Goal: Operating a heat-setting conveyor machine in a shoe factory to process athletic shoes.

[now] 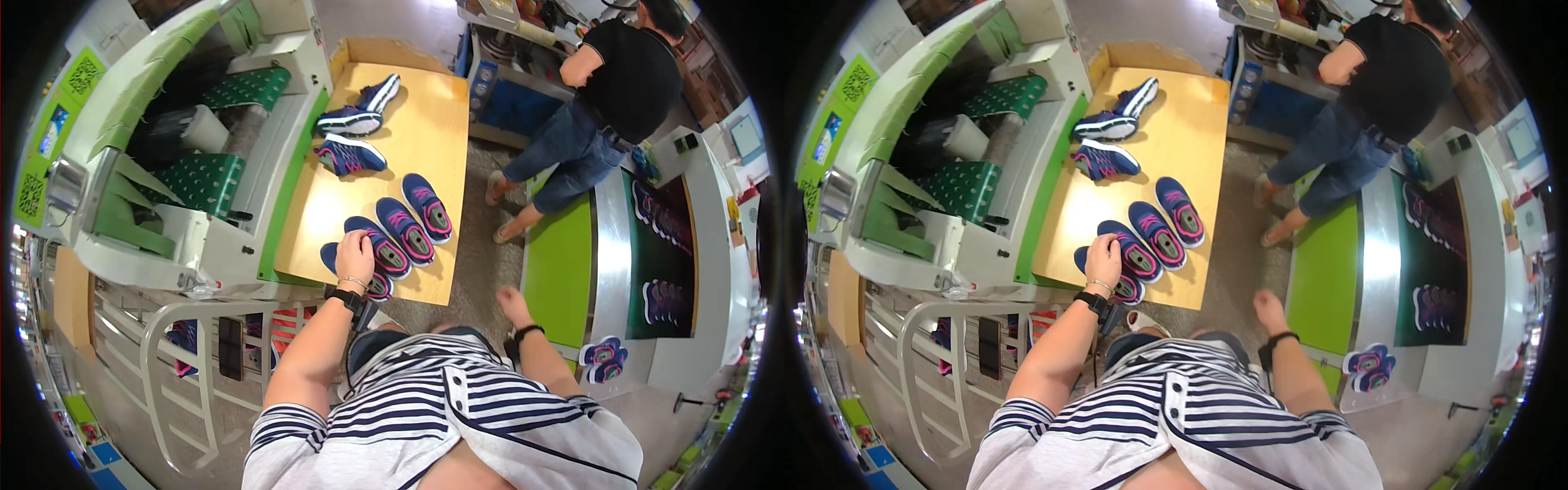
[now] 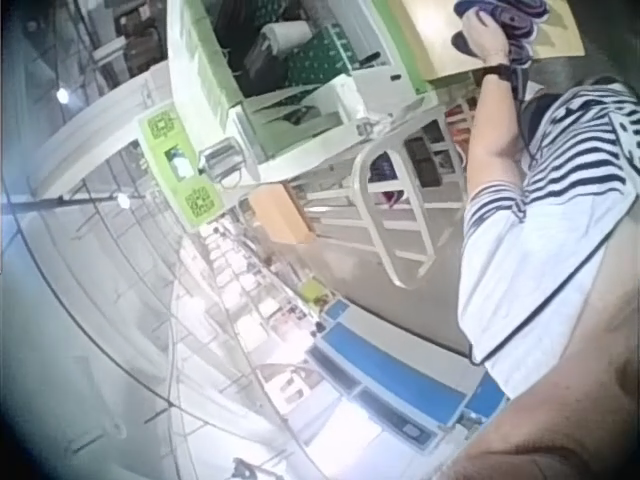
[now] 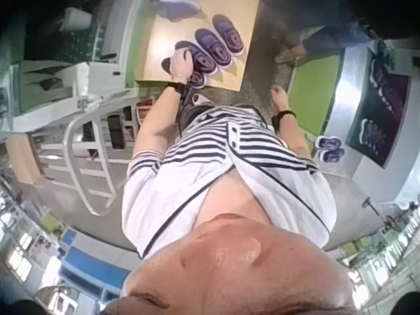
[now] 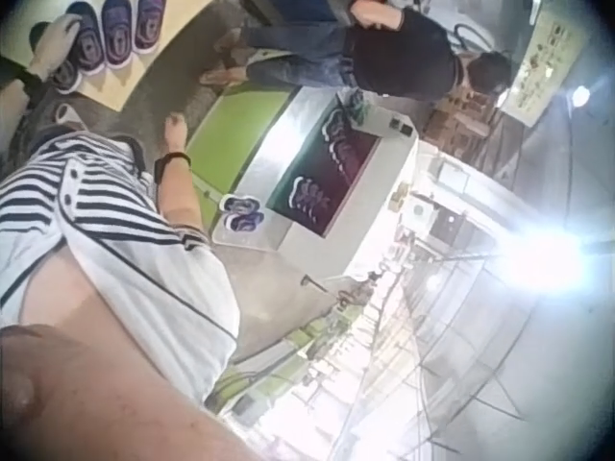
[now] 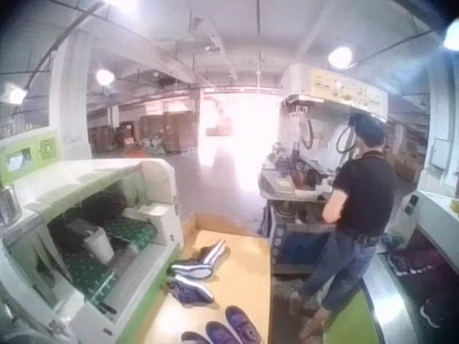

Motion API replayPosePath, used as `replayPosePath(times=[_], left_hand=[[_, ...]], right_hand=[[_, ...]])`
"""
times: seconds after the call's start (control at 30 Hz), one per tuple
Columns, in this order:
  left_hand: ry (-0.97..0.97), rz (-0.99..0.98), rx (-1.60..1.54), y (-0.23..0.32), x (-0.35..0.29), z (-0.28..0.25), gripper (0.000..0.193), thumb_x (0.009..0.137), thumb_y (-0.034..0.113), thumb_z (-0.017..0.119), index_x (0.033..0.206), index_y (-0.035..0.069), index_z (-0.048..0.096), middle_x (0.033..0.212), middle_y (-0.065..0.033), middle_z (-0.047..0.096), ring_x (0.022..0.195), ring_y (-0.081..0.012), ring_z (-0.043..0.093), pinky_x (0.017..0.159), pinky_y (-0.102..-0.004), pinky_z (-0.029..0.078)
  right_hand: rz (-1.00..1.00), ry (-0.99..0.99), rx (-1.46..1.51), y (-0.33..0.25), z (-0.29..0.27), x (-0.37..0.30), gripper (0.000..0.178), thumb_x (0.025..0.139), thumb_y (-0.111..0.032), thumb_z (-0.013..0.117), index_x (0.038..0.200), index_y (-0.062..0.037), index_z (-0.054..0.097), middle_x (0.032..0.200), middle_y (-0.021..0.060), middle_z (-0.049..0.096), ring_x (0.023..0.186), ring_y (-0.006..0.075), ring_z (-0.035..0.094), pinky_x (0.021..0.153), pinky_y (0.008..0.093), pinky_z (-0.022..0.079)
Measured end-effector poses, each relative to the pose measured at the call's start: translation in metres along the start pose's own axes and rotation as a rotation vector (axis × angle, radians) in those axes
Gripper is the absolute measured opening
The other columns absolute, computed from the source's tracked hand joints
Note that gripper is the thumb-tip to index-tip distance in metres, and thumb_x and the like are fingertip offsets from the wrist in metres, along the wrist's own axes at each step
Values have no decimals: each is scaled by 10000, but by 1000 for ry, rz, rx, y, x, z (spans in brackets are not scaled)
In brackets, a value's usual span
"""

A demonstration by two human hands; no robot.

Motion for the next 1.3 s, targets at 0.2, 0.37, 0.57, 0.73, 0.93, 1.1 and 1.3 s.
replayPosePath(times=[0.2,0.37,0.57,0.73,0.93,1.1,1.3], left_hand=[[-26,1,-12,7,7,-4,198,937,158,553,1057,52,668,1116,-121,658,1040,-359,588,924,-439,470],[24,-23,-12,9,4,-5,176,920,140,572,1034,53,673,1103,-115,668,1046,-345,592,922,-423,475],[50,-87,-48,15,3,-9,168,887,121,620,1027,40,666,1049,-129,686,981,-352,615,878,-419,491],[96,-181,-40,21,10,-13,196,880,147,650,1053,59,678,1027,-135,694,965,-340,637,858,-408,507],[398,-443,-339,-37,-17,-19,505,977,281,594,1418,62,478,1374,-134,532,1147,-212,554,948,-302,458],[306,-606,-967,17,-2,-69,728,1015,580,431,1473,15,392,1459,-161,476,1330,-242,477,1066,-414,427],[-386,-832,-1348,82,-41,-33,1100,785,850,491,1445,-26,409,1304,-207,603,1098,-302,662,789,-377,591]], right_hand=[[-422,116,272,-213,-24,71,218,926,-134,653,1101,-4,649,1039,173,688,1006,272,682,861,336,528],[-571,-233,-38,-345,1,149,501,836,-220,741,1254,28,616,1193,215,668,1027,293,679,888,365,534],[-625,-362,-271,-442,84,231,771,745,-258,798,1384,29,478,1214,266,646,1172,395,604,1034,399,454],[-687,-376,-290,-449,98,246,487,773,-216,725,1170,11,557,1021,305,668,996,463,640,879,485,507],[-776,-716,-4,-462,35,198,459,825,-274,732,1158,24,626,909,183,697,862,246,688,783,373,533],[-624,-1194,201,-451,-19,158,431,929,-313,693,1199,18,634,1039,53,687,969,125,622,877,283,500],[-540,-1018,539,-406,4,167,455,976,-342,643,1287,-18,569,1007,83,634,911,166,603,858,323,504]])
Point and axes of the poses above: each hand's wrist, its own x-axis towards the middle knuckle, its own z-axis out of the palm, y = z × x, the point moved 2 cm from there along x, towards the middle knuckle
